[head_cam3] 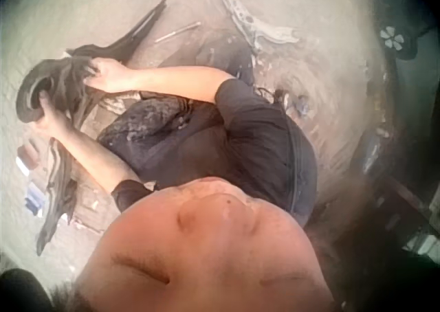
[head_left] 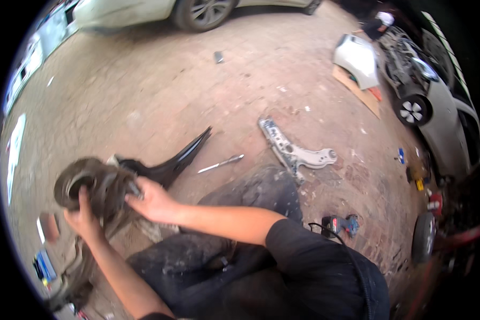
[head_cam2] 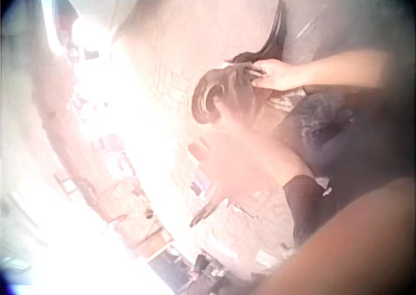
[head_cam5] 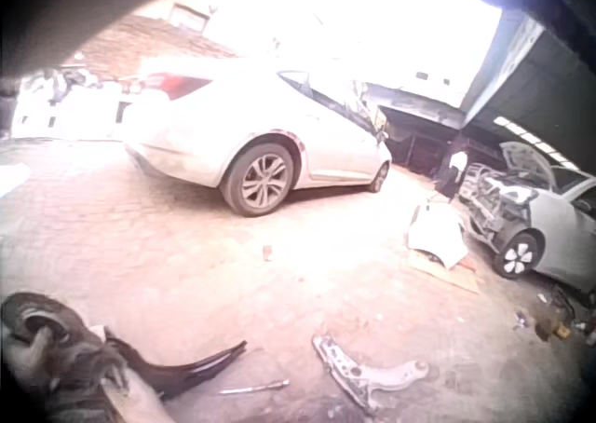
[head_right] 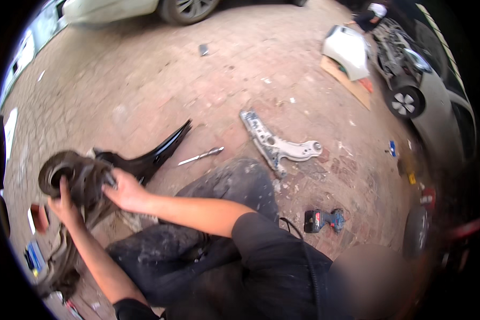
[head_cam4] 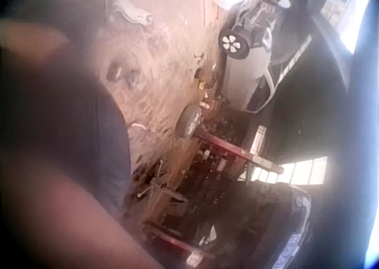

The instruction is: The person sits on the ground and uses a screwdriver and hammer to remove bolts and a metal component from a car subframe. They repeatedly insert the screwdriver into bolt holes and strike it with a hammer to loosen and extract the parts.

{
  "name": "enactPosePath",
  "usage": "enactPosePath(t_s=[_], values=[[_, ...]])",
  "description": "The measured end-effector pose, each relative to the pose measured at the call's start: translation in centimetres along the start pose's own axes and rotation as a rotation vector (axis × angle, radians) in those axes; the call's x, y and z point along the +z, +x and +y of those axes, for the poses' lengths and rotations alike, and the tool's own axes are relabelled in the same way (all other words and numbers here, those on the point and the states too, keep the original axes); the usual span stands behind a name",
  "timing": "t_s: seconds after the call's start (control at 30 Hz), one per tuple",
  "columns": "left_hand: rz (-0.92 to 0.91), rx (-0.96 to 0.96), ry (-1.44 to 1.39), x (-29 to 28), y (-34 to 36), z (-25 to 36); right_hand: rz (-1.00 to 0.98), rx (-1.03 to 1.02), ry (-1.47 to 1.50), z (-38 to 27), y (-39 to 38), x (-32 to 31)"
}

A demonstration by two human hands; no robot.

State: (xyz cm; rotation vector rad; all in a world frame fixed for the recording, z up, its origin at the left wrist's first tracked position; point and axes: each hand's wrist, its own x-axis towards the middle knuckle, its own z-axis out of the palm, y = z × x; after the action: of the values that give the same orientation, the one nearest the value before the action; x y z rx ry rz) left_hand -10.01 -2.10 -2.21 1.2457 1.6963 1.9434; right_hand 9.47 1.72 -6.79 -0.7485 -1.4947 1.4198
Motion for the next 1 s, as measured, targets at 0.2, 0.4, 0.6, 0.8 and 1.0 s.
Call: enactPosePath(t_s=[0.2,0.4,0.6,0.8,1.0], values=[[-0.106,0.034,-0.114,2.8,0.4,4.3,-0.029,0.089,-0.085,-1.9,0.2,-1.6],[-0.011,-0.033,-0.211,2.3,-0.4,4.3,-0.076,0.223,-0.158,-1.5,0.2,-1.5],[-0.232,-0.141,-0.296,-1.4,1.2,1.6,-0.019,0.053,-0.233,-1.1,0.4,-1.8],[-0.253,-0.350,-0.401,-0.9,4.8,1.8,-0.014,-0.047,-0.372,-0.9,0.3,-2.0],[-0.631,-0.147,0.168,3.0,8.2,3.0,-0.017,0.006,-0.374,-2.0,0.2,-1.8]])
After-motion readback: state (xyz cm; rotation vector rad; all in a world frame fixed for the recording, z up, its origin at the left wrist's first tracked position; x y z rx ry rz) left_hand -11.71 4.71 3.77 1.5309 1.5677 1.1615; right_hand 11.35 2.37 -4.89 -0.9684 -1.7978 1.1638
